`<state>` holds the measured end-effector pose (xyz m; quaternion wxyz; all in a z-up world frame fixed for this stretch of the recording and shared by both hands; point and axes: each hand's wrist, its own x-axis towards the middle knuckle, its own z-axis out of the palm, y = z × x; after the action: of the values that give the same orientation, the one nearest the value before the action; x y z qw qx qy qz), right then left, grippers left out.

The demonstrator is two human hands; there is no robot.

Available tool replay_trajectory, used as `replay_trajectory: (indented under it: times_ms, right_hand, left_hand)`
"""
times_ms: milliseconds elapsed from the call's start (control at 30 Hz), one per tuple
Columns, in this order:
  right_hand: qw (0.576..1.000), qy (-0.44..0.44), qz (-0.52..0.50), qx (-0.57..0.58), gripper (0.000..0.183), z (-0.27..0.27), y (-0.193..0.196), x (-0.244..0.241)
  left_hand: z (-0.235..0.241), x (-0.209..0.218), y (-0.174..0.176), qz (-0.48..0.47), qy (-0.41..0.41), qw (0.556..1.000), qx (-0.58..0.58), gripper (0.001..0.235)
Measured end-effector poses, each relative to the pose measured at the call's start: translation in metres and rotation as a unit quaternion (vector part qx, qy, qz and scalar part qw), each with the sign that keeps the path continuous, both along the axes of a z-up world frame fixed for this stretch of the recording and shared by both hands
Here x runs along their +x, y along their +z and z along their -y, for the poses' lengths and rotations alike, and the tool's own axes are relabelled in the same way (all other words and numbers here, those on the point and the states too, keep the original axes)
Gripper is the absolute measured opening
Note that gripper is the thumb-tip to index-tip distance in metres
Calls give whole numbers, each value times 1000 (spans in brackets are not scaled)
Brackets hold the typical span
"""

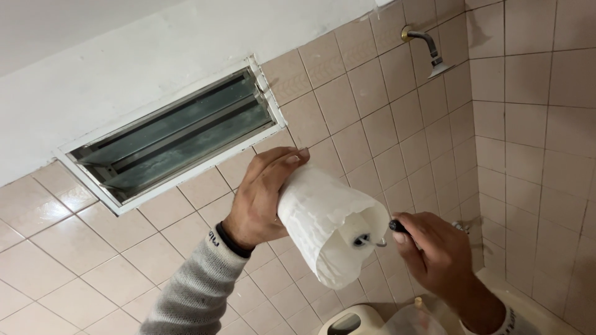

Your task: Painting an overhead beam or ceiling area using a small paint roller in a bathroom.

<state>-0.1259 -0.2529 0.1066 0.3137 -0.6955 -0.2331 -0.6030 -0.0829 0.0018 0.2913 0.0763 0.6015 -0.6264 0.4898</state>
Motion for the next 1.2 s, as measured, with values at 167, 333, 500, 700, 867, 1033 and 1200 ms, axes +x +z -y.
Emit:
replay_trajectory:
  times_ms: [167,333,500,700,867,1033,1200]
  right_hand:
    - [999,-21,-11,-21,23,2,2,-1]
    - [999,-8,-33,-25,26,4,-3,5]
    - [998,13,-55,-33,25,-1,-23,14]
    - [993,57,-99,-33,22,-17,-39,12]
    - [988,101,-114,-31,19,-30,-30,3]
    - [978,152,-141,16,22,-36,-38,3]
    - [980,125,-144,49,25,-20,-37,6]
  left_hand:
    - [0,0,2,2,-6,1000,3,86]
    - [1,4,4,-7,-4,1000,12,85]
    - [6,4,5,-17,-6,999,28,88]
    - [5,10,-2,-30,3,999,39,88]
    - [4,20,-12,-47,6,998,38,88]
    - [0,23,-22,-63,-12,998,13,86]
    - [-6,22,-25,-75,5,997,-14,84]
